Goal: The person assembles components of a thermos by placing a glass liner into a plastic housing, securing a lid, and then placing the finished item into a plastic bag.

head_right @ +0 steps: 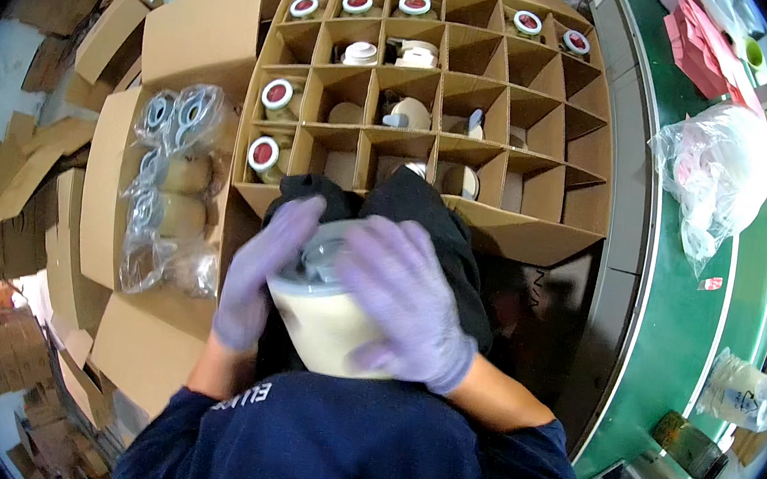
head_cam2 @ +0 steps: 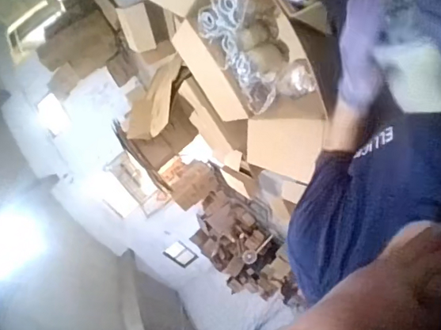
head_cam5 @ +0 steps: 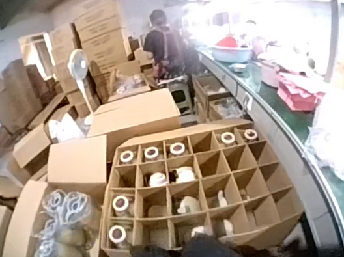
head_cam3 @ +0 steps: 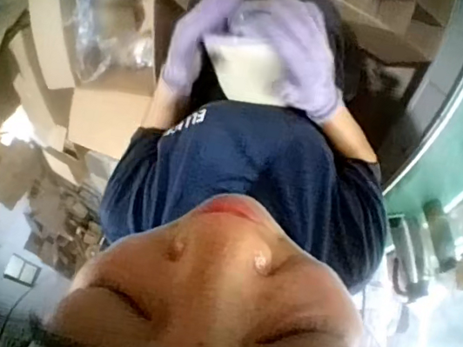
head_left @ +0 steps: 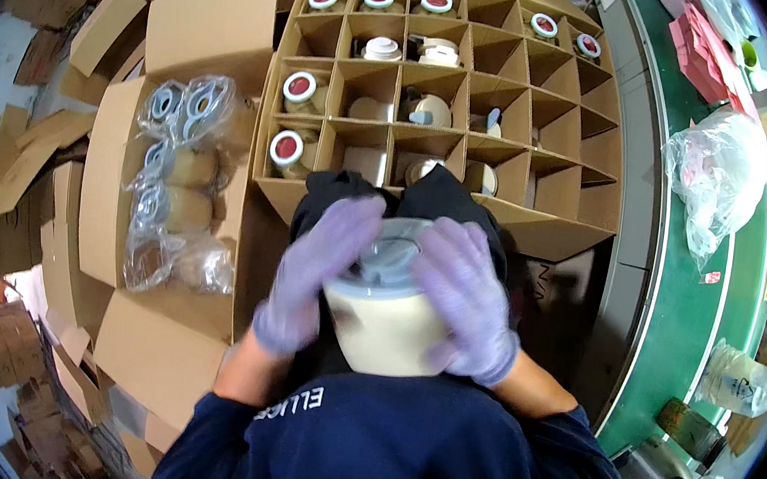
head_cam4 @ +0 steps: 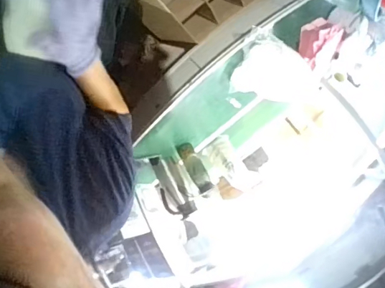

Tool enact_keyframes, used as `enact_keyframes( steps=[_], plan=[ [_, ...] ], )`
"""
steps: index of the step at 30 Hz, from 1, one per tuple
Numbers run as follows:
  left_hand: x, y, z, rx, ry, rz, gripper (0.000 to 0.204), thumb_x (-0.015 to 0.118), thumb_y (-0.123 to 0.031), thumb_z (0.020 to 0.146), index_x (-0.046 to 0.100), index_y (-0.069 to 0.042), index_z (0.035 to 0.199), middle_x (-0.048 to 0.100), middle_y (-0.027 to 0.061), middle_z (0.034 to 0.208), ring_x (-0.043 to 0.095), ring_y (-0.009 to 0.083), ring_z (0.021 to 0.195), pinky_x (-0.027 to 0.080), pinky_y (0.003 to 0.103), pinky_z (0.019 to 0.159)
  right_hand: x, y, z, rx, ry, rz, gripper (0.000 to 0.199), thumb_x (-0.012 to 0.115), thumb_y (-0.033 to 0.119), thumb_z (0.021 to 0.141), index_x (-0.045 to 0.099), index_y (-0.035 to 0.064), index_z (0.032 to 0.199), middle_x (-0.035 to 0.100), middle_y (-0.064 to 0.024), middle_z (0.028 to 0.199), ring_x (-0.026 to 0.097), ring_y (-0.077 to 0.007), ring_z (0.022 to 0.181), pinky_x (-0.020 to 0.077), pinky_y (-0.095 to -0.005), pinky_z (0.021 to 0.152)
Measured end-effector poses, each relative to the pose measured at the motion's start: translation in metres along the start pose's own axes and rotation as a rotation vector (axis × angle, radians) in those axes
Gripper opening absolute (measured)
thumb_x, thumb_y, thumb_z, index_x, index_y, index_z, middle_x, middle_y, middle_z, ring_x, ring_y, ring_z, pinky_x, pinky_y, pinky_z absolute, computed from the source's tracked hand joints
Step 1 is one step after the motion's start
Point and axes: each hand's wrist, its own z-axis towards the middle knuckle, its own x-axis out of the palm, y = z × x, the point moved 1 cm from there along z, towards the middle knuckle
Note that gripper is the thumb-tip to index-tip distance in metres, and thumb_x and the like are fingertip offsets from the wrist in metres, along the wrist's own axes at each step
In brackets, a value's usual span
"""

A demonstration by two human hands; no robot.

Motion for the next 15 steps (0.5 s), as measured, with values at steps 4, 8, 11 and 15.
enact_keyframes(
  steps=[4, 8, 11, 15],
  plan=[
    [0.034, 0.044, -0.025, -0.849, -0.376, -0.929, 0.062, 0.038, -0.048, 0.107, 0.049, 0.002, 0.142, 0.055, 0.0154, 0.143, 0.052, 0.0246, 0.131, 0.041, 0.037, 0.112, -0.001, -0.059, 0.002, 0.479, -0.002, 0.035, 0.061, 0.037, 0.037, 0.099, 0.050, -0.0024, 0.143, 0.047, -0.0259, 0.150, 0.039, -0.0449, 0.143, 0.0200, -0.0528, 0.123],
    [0.010, 0.000, -0.004, -0.313, -0.294, -0.511, 0.059, 0.043, -0.043, 0.107, 0.050, 0.002, 0.145, 0.048, 0.0155, 0.152, 0.045, 0.0212, 0.141, 0.030, 0.033, 0.119, -0.003, -0.012, 0.007, 0.083, 0.040, 0.067, 0.076, 0.021, 0.056, 0.105, 0.050, -0.0019, 0.144, 0.047, -0.0257, 0.150, 0.038, -0.0406, 0.145, 0.0206, -0.0498, 0.123],
    [0.010, 0.016, -0.036, -0.624, -0.597, -0.903, 0.069, 0.040, -0.048, 0.106, 0.043, 0.007, 0.148, 0.043, 0.0165, 0.156, 0.036, 0.0254, 0.147, 0.026, 0.037, 0.121, -0.005, -0.054, 0.008, 0.272, -0.042, 0.190, 0.066, 0.032, 0.046, 0.104, 0.051, -0.0041, 0.142, 0.050, -0.0279, 0.147, 0.038, -0.0417, 0.145, 0.0200, -0.0495, 0.123],
    [0.001, -0.002, 0.008, -0.386, -0.355, -0.587, 0.078, 0.024, -0.056, 0.106, 0.038, 0.006, 0.151, 0.041, 0.0211, 0.157, 0.035, 0.0280, 0.148, 0.020, 0.039, 0.124, -0.012, -0.016, 0.012, 0.011, -0.012, 0.070, 0.081, 0.027, 0.062, 0.101, 0.051, -0.0020, 0.143, 0.048, -0.0281, 0.148, 0.039, -0.0454, 0.143, 0.0183, -0.0553, 0.122]
  ],
)
